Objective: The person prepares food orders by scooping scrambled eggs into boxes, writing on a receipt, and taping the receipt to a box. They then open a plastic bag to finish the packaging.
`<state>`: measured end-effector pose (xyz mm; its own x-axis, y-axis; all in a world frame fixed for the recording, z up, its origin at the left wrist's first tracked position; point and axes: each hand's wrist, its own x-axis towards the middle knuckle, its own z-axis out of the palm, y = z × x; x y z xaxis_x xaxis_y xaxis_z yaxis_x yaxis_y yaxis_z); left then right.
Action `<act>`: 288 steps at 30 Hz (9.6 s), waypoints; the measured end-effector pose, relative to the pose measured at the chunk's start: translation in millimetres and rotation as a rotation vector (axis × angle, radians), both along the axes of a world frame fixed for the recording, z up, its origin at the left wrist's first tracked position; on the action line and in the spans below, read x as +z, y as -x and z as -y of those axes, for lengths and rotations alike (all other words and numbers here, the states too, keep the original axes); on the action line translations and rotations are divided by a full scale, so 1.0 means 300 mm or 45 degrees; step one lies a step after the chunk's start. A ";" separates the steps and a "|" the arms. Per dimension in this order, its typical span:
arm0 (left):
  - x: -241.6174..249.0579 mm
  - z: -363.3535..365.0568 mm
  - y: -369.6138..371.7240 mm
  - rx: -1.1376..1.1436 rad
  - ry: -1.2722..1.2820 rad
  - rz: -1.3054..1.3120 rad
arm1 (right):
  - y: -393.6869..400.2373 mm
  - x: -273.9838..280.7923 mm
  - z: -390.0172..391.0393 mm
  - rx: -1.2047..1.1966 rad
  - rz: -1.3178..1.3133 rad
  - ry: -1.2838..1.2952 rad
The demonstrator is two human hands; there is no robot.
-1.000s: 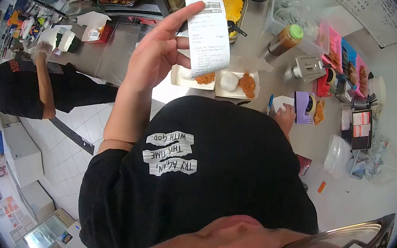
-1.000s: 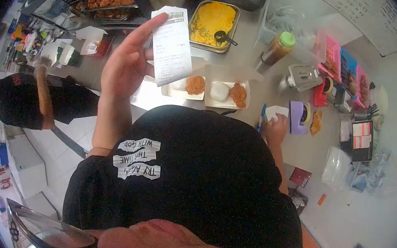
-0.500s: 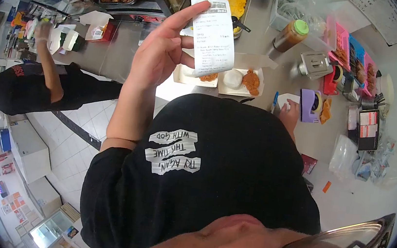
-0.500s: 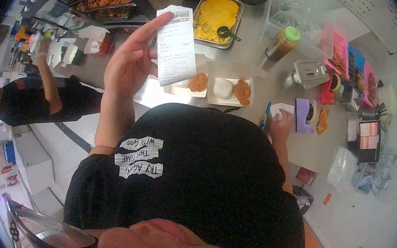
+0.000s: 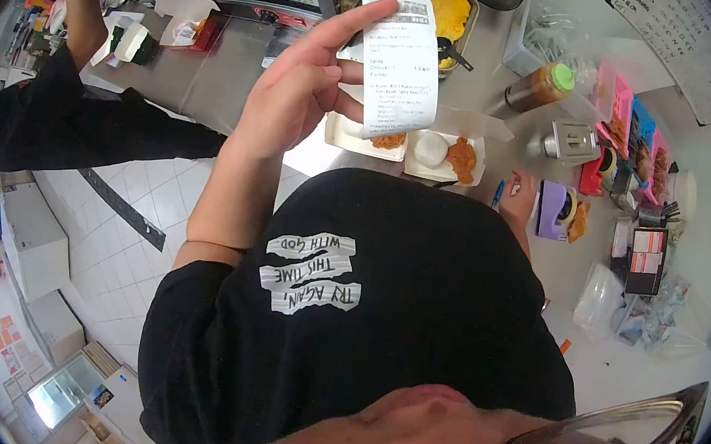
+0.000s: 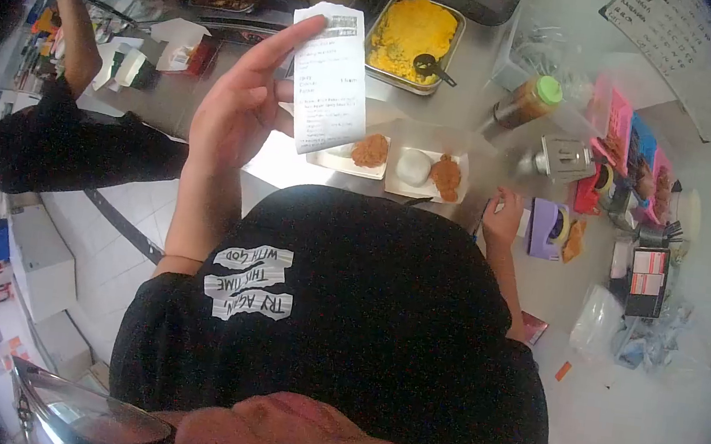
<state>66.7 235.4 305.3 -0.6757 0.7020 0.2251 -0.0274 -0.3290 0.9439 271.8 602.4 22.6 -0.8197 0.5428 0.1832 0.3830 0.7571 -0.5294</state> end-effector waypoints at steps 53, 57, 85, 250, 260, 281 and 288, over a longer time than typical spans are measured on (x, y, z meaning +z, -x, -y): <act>-0.454 -0.243 0.378 0.511 1.520 -0.532 | 0.925 0.122 -0.037 0.807 0.157 -0.281; -0.850 -0.241 0.692 0.033 2.059 -0.867 | 1.086 0.093 0.092 0.610 0.587 -0.495; -1.160 -0.308 0.724 0.280 1.143 0.473 | 1.184 0.051 0.323 1.203 0.832 -0.617; -0.715 0.543 0.139 0.661 1.017 -0.396 | 0.549 0.401 0.417 0.771 0.744 1.475; -0.728 0.592 0.012 0.738 1.139 -0.342 | 0.495 0.256 0.437 0.808 0.911 1.126; -0.720 0.594 -0.089 0.642 1.278 0.004 | 0.472 -0.027 0.769 1.238 0.358 -0.188; -0.801 0.625 -0.074 0.625 1.367 -0.096 | 0.506 -0.007 0.735 1.142 0.206 0.230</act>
<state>89.0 48.0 65.1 -0.9358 0.2250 -0.2713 -0.0517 0.6739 0.7370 120.0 382.0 20.4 -0.9547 -0.2975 0.0047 -0.2267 0.7170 -0.6592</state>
